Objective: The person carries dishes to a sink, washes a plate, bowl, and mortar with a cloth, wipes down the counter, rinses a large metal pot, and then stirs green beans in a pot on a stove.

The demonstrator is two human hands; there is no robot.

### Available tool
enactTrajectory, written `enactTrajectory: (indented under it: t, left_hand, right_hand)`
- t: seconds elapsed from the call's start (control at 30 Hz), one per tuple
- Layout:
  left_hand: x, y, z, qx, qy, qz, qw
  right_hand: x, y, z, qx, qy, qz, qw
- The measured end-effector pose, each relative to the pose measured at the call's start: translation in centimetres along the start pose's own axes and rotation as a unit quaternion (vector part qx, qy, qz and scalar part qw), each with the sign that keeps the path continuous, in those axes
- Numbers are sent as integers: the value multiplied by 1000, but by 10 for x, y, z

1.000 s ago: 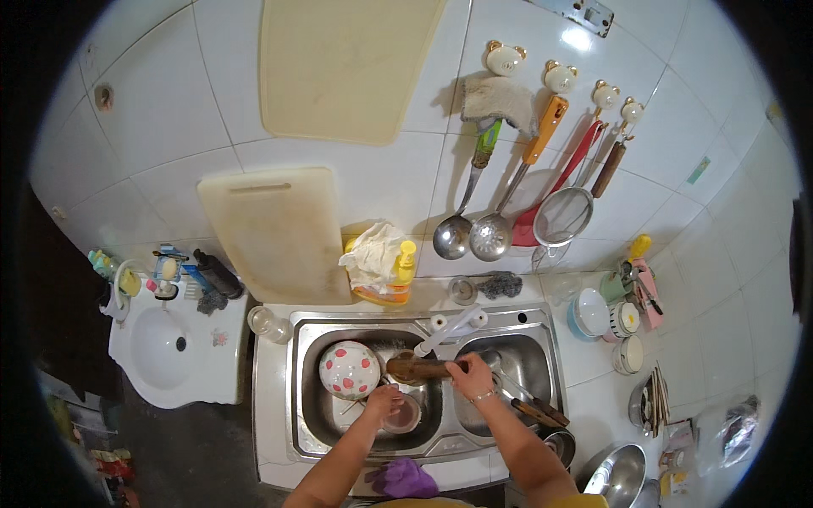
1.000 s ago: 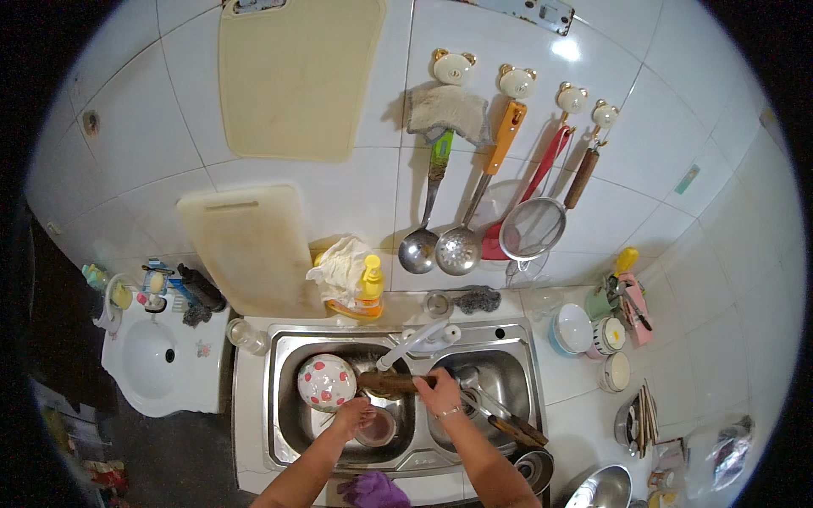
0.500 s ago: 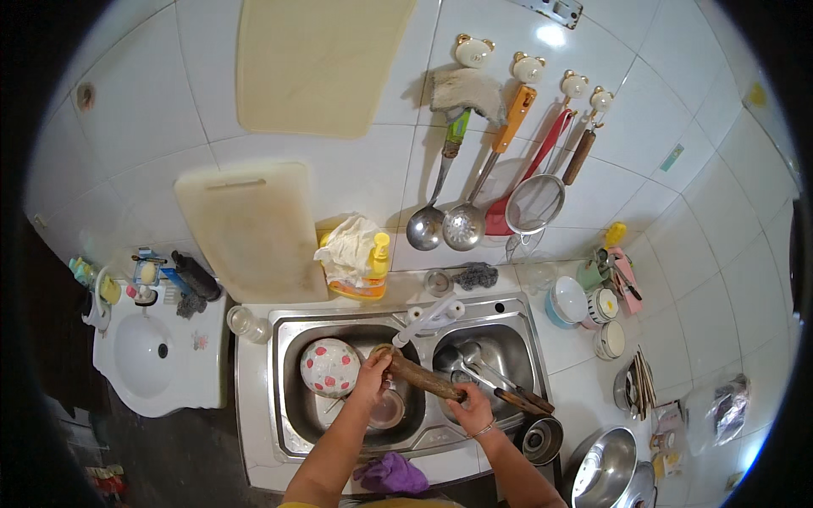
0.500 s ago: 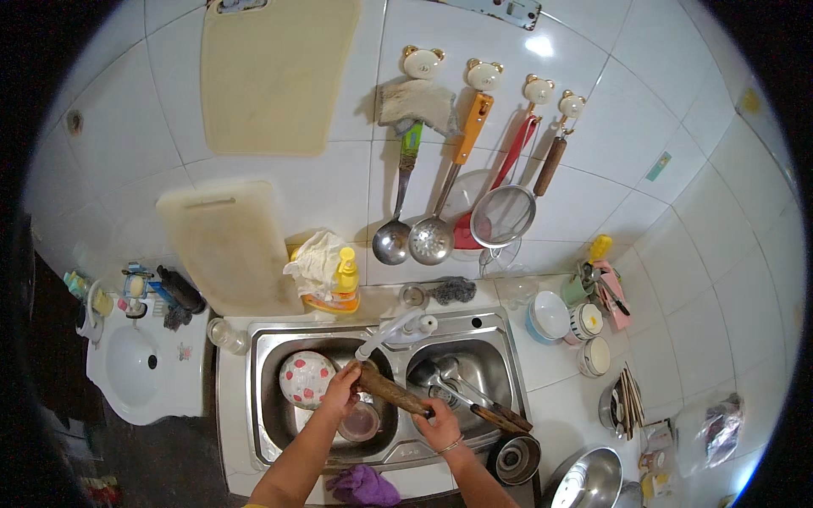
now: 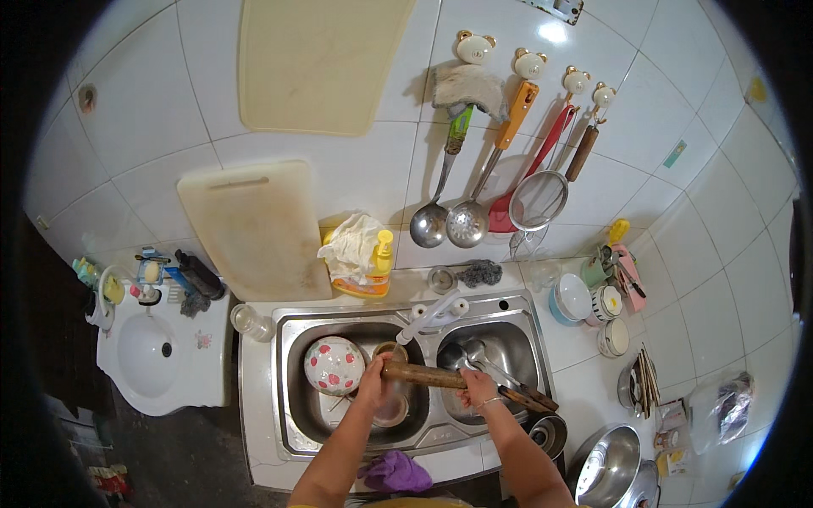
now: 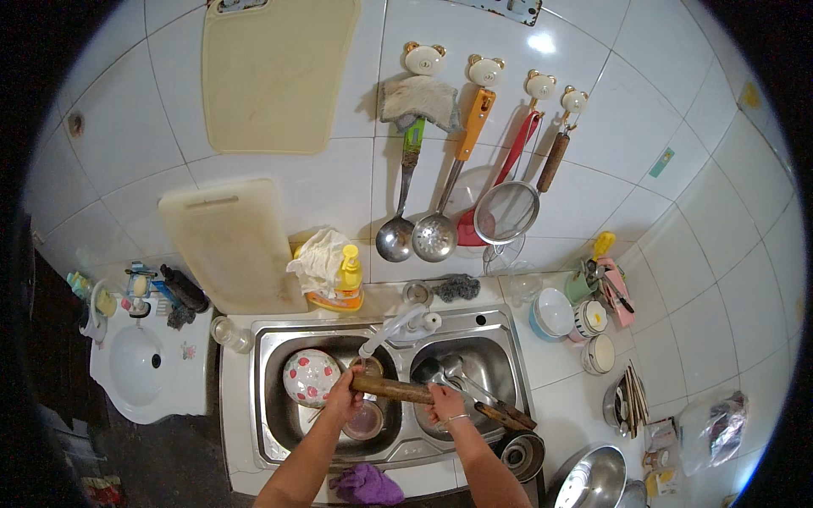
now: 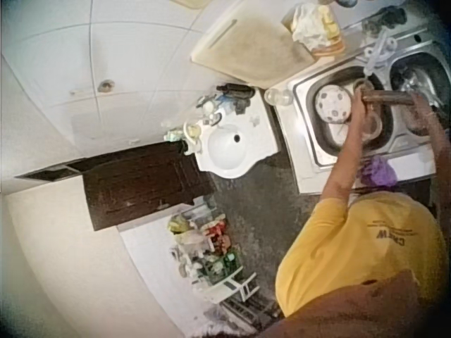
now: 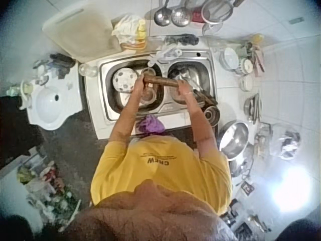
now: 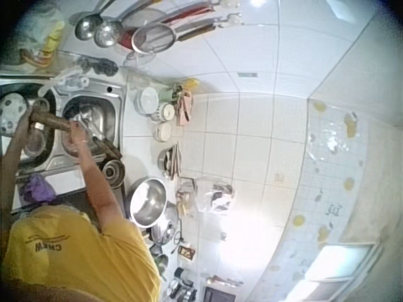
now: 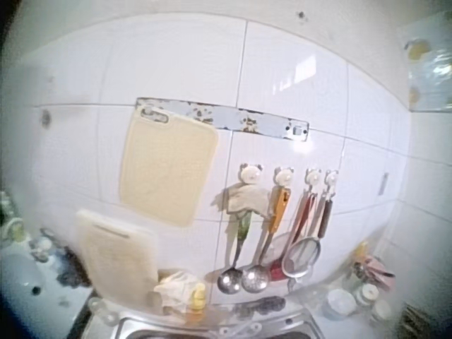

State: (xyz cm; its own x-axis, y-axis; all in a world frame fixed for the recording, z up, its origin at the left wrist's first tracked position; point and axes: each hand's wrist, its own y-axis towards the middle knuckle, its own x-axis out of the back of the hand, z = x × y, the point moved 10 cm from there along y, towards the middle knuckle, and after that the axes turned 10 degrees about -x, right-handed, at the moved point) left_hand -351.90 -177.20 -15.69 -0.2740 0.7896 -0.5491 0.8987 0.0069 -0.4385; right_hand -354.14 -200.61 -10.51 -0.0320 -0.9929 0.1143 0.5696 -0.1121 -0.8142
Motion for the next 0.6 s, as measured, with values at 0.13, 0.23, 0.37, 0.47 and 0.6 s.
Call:
enactTrajectory:
  t: [0.13, 0.23, 0.37, 0.47, 0.6]
  left_hand:
    - [-31, -5, -7, -3, -209, 69, 975]
    - [-33, -2, 0, 33, -255, 115, 960]
    - [-24, 5, 3, 99, -189, 32, 977]
    - [-19, 8, -2, 81, -190, -5, 978]
    - [-4, 11, 10, 36, -155, -88, 983]
  right_hand:
    - [7, 20, -34, -132, 147, 57, 979]
    - [10, 43, -61, -178, 190, 76, 962]
    - [-1, 48, -63, -164, 207, 117, 957]
    - [-10, 39, -55, -125, 244, 141, 951]
    - [-26, 30, -41, 2, 278, 134, 951]
